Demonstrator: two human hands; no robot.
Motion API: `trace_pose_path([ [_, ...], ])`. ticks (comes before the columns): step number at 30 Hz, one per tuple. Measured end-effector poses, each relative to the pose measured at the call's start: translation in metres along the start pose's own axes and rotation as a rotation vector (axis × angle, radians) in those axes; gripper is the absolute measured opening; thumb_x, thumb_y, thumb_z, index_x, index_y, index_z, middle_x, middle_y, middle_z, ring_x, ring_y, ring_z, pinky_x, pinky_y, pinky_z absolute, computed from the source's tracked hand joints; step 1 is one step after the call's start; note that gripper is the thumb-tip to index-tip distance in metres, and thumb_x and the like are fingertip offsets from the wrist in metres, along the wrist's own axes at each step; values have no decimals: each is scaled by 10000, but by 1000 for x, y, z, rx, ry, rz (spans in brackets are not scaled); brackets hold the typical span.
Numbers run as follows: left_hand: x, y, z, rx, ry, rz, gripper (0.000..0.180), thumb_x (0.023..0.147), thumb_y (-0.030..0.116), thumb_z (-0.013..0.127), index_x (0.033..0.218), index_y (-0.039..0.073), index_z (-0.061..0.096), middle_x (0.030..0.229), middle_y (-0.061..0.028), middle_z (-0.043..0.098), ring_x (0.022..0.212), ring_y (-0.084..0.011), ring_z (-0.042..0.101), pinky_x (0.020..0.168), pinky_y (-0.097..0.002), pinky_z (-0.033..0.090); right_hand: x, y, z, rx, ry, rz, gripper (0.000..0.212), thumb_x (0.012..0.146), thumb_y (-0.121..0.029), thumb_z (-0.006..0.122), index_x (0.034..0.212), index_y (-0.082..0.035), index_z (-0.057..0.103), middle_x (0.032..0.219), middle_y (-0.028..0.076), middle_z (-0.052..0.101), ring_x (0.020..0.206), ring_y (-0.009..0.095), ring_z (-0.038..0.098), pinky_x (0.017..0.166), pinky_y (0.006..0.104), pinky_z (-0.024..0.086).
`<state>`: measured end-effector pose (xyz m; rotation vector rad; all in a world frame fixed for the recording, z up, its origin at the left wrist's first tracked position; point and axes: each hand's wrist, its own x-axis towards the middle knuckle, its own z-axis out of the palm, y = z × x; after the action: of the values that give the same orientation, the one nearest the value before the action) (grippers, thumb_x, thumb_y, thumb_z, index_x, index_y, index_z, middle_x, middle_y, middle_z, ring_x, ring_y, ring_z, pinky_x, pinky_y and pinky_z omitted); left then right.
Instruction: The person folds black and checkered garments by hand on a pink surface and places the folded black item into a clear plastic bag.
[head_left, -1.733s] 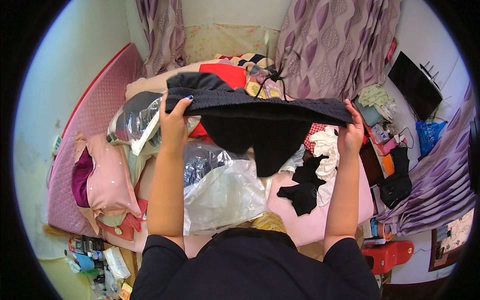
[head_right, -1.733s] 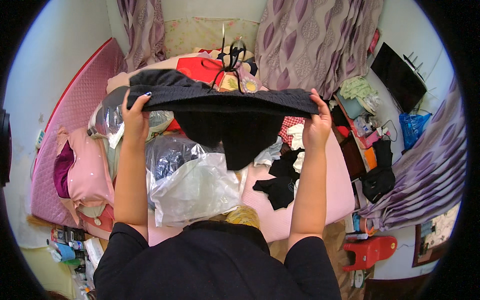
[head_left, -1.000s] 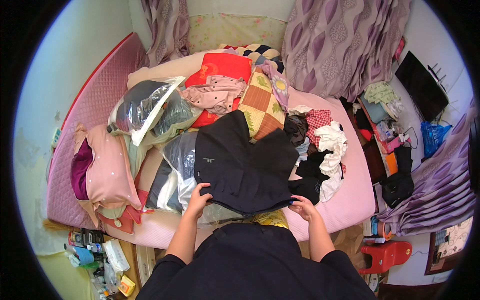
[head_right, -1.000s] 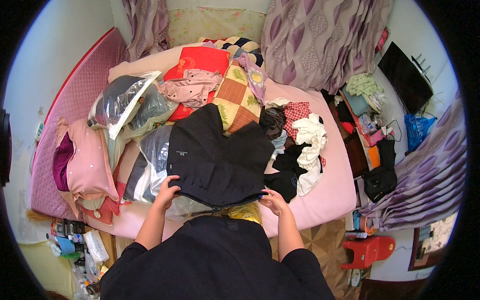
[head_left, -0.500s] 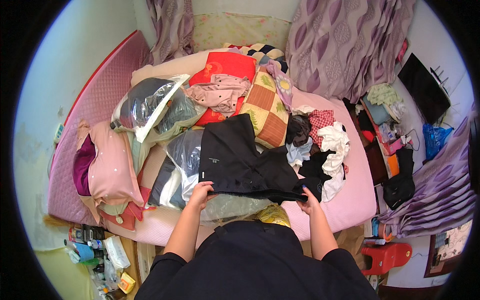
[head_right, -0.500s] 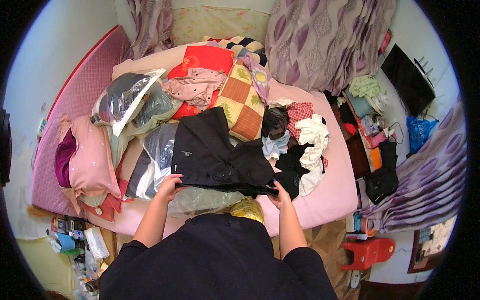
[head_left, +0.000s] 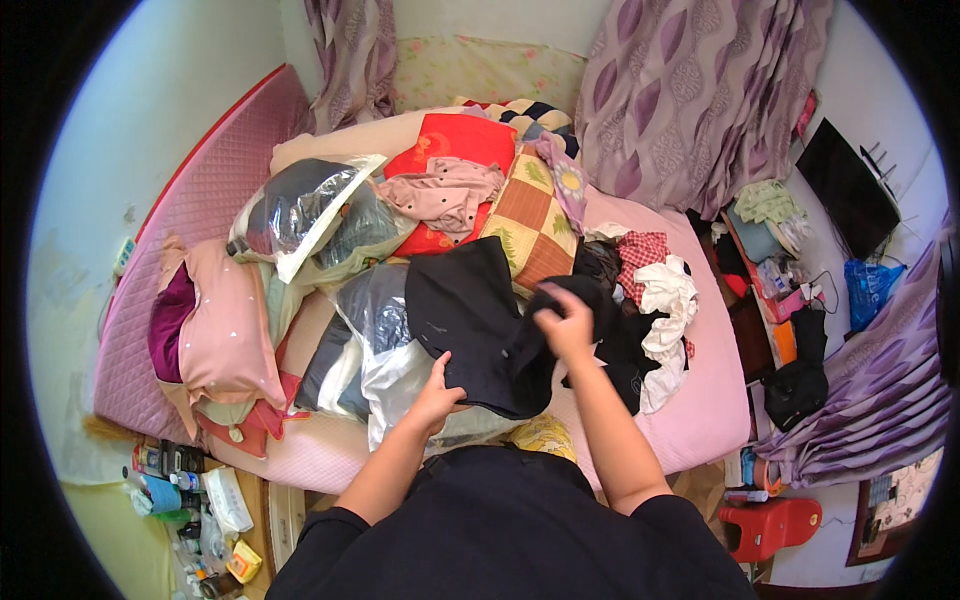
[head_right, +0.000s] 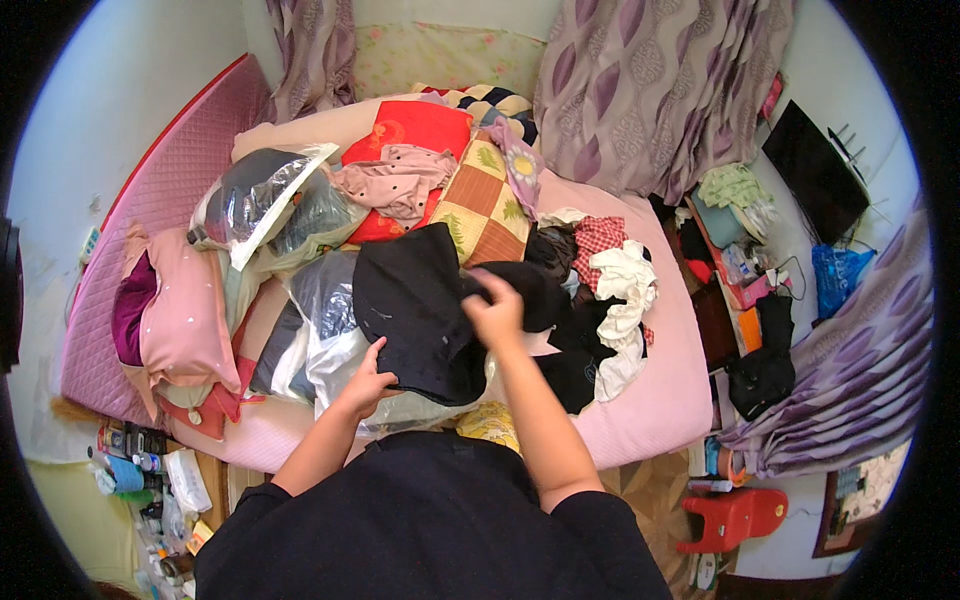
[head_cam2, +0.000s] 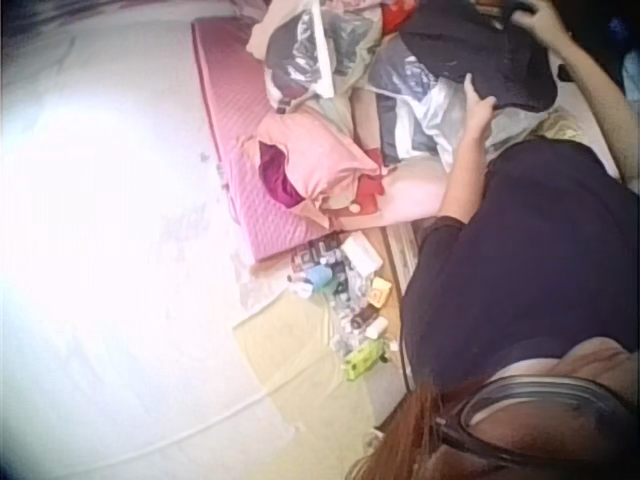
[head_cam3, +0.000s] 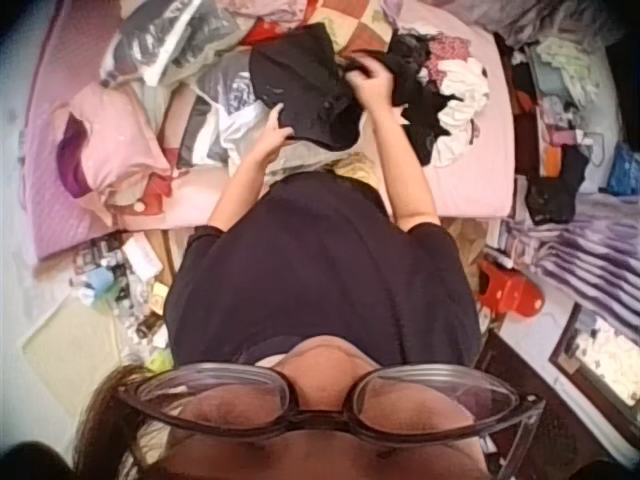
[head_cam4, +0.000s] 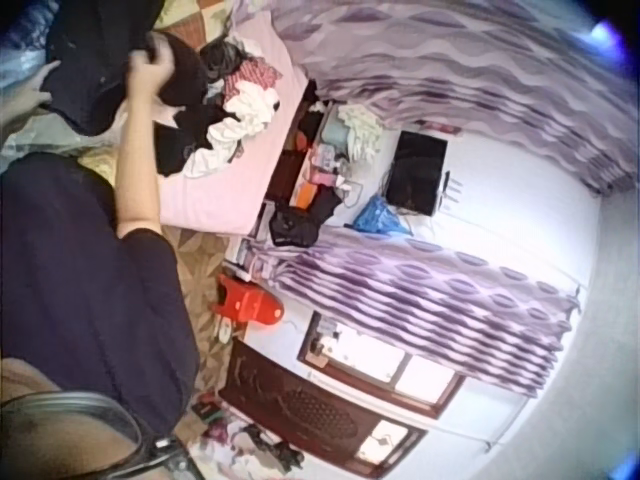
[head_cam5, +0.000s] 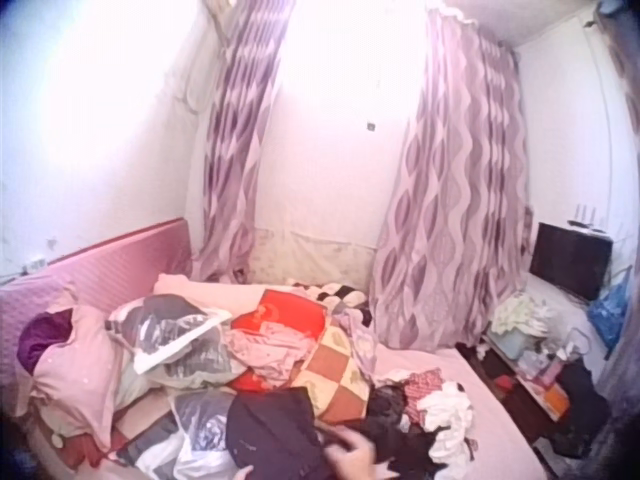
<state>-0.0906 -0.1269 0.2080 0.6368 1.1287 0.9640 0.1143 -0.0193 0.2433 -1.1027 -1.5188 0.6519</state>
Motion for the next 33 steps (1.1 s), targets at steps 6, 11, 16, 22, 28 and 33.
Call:
trace_pose_path([
  [6, -10, -3, -10, -116, -29, 25, 742, 730, -85, 443, 1322, 221, 117, 1208, -93, 380, 1016, -250, 492, 758, -423, 474, -73, -42, 66, -184, -817, -165, 436, 673, -54, 519, 1109, -79, 525, 991, 153, 523, 930, 306, 498, 841, 342, 393],
  [11, -21, -13, -16, -220, -43, 74, 757, 728, -111, 417, 1316, 262, 121, 1201, -105, 379, 1022, -254, 482, 771, -425, 473, -93, -29, 64, -48, -833, -159, 463, 703, -68, 495, 1165, -71, 469, 1092, 173, 501, 1023, 308, 478, 879, 344, 383],
  [16, -22, -18, -14, -363, -64, 74, 738, 705, -120, 401, 1312, 212, 144, 1189, -119, 385, 1021, -267, 477, 785, -442, 464, -91, -44, 45, -142, -899, -228, 551, 680, -108, 553, 1201, -18, 398, 1125, 187, 485, 1044, 308, 473, 889, 346, 378],
  [22, -19, -10, -1, -253, -110, 18, 613, 704, -82, 407, 1254, 141, 258, 1129, -105, 445, 1004, -235, 485, 782, -395, 459, -97, -38, 48, -407, -713, -268, 543, 564, -33, 604, 1088, -14, 462, 1018, 160, 544, 940, 319, 518, 793, 375, 416],
  [28, 4, -10, -27, -22, -32, -170, 409, 787, 251, 436, 1159, 88, 394, 1114, -70, 478, 980, -218, 507, 804, -404, 419, -81, -32, 24, -207, -756, -145, 472, 545, 39, 552, 1005, -65, 538, 897, 171, 578, 839, 333, 550, 729, 362, 444],
  [33, 43, -30, -40, -158, 159, -256, 528, 764, 383, 503, 1156, 38, 422, 1115, -93, 496, 985, -261, 514, 797, -421, 421, -67, -48, -12, -180, -929, -168, 471, 536, 69, 519, 989, -50, 573, 931, 153, 587, 882, 301, 557, 782, 323, 433],
])
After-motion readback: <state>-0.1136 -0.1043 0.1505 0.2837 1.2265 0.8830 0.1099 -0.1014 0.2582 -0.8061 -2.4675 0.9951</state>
